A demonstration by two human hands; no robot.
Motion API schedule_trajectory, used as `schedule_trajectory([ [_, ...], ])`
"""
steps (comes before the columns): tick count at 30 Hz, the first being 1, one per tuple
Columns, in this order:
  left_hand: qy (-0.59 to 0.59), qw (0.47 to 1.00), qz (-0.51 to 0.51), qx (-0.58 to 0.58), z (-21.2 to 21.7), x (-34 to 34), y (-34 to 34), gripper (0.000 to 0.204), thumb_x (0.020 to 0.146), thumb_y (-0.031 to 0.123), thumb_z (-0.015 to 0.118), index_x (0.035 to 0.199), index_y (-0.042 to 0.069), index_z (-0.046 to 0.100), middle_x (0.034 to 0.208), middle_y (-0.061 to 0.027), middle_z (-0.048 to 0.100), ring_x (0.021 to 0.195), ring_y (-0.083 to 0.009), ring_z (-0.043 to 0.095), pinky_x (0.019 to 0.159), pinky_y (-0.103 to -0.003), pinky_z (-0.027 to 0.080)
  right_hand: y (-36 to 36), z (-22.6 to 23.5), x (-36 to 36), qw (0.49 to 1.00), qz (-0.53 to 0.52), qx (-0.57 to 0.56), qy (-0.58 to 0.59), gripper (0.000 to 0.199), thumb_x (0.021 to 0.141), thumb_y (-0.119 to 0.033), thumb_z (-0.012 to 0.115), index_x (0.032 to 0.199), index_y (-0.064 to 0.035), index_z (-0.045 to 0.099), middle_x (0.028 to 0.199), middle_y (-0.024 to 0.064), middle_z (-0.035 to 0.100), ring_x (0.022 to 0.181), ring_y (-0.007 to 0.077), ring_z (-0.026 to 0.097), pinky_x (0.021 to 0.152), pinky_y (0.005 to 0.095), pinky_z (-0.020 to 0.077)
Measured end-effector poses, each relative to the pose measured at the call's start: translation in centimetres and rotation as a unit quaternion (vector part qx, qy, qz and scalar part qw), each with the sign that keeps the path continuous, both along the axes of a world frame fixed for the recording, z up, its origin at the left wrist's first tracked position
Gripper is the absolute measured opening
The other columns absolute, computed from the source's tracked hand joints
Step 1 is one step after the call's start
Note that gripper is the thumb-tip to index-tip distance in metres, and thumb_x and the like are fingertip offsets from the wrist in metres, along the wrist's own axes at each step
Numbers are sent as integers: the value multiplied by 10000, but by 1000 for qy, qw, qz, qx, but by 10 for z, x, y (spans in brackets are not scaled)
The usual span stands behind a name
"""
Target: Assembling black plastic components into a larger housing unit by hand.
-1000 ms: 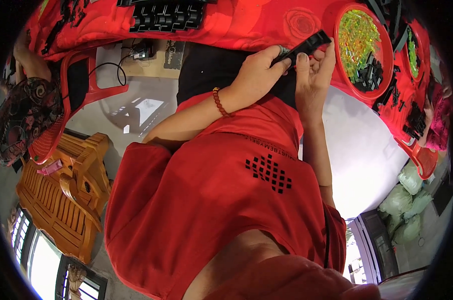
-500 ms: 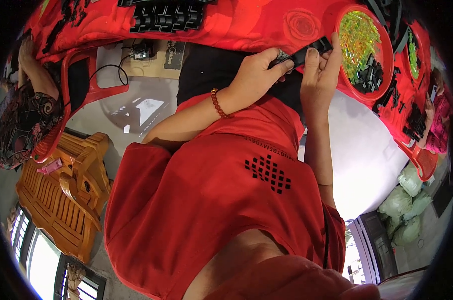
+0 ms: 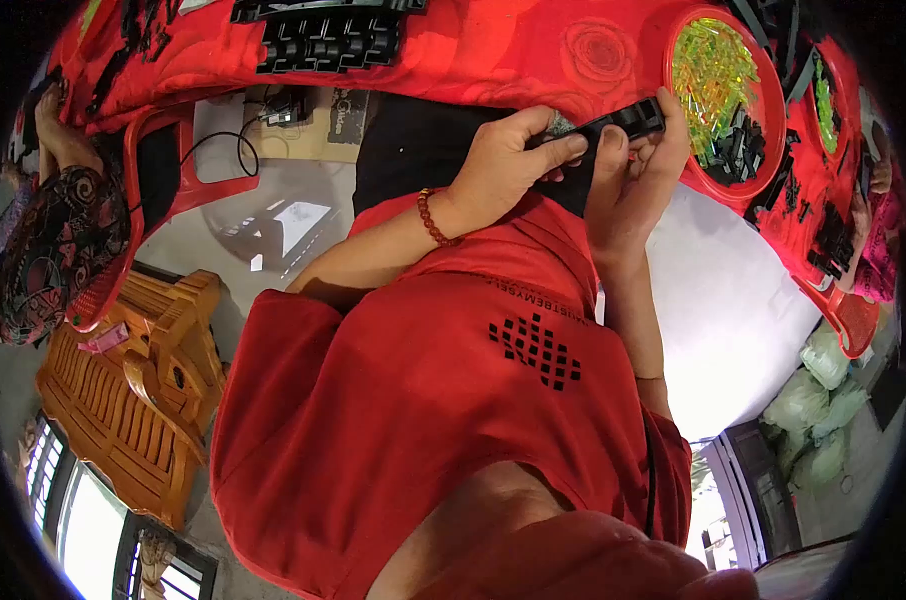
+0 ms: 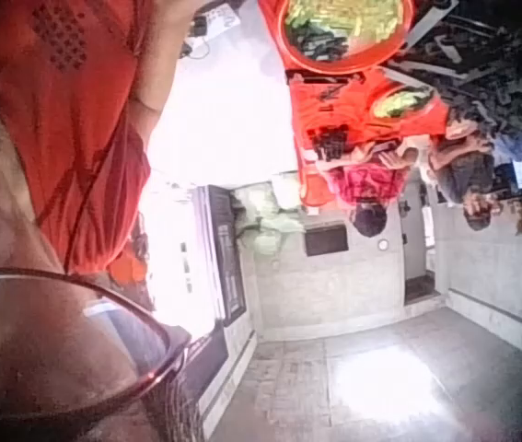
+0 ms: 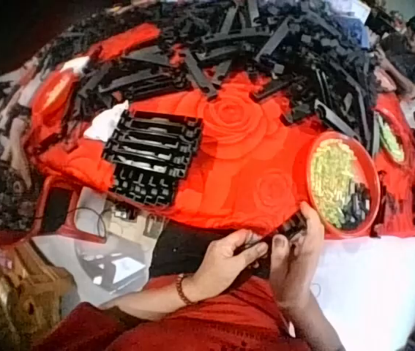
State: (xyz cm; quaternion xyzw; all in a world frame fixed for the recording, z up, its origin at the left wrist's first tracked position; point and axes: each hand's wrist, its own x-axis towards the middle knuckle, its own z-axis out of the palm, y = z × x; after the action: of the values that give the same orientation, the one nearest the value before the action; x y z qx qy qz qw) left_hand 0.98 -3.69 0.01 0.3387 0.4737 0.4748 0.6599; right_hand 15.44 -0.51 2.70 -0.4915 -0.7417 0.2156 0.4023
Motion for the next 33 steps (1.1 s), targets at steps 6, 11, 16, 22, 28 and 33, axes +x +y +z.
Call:
schedule_trajectory([
  [6,-77,995,-56,-27,-6,-1,5,207,988,215,647,1028,12,627,898,-5,643,741,-60,595,674,-222,511,-5,9,-1,998,-41,-35,-35,511,983,-17,573,1433,74,347,1015,43,514,838,73,526,777,215,468],
  [11,-40,993,-110,-26,-8,-8,17,196,996,161,594,1121,11,610,972,-21,664,803,-74,607,749,-232,517,11,1,1,994,-53,-81,46,472,972,-61,612,1390,52,423,1031,85,561,838,111,543,772,246,470],
  [16,41,978,-200,40,-14,-26,26,241,962,87,546,1181,11,613,1047,-28,671,898,-97,620,819,-245,511,18,2,14,976,-51,-177,113,483,956,-98,657,1372,39,453,1040,92,594,826,116,555,758,253,478],
  [22,38,967,-250,21,-5,-40,36,253,948,94,559,1180,13,619,1036,-24,664,901,-95,612,823,-243,501,23,21,19,955,-47,-224,190,391,994,-150,620,1339,10,532,956,29,603,768,65,544,675,209,475],
  [28,38,957,-288,10,-8,-50,50,303,974,164,591,1243,25,606,1043,-28,656,924,-93,612,838,-236,495,23,21,26,957,-36,-212,195,288,1021,-134,573,1268,11,602,993,53,622,723,71,563,659,214,494],
  [33,21,971,-237,36,14,-62,50,467,997,259,591,1402,51,486,1196,-67,619,981,-143,625,893,-293,521,26,24,40,947,-80,-186,248,296,1033,-153,554,1254,41,587,1098,96,618,762,95,606,670,244,539],
])
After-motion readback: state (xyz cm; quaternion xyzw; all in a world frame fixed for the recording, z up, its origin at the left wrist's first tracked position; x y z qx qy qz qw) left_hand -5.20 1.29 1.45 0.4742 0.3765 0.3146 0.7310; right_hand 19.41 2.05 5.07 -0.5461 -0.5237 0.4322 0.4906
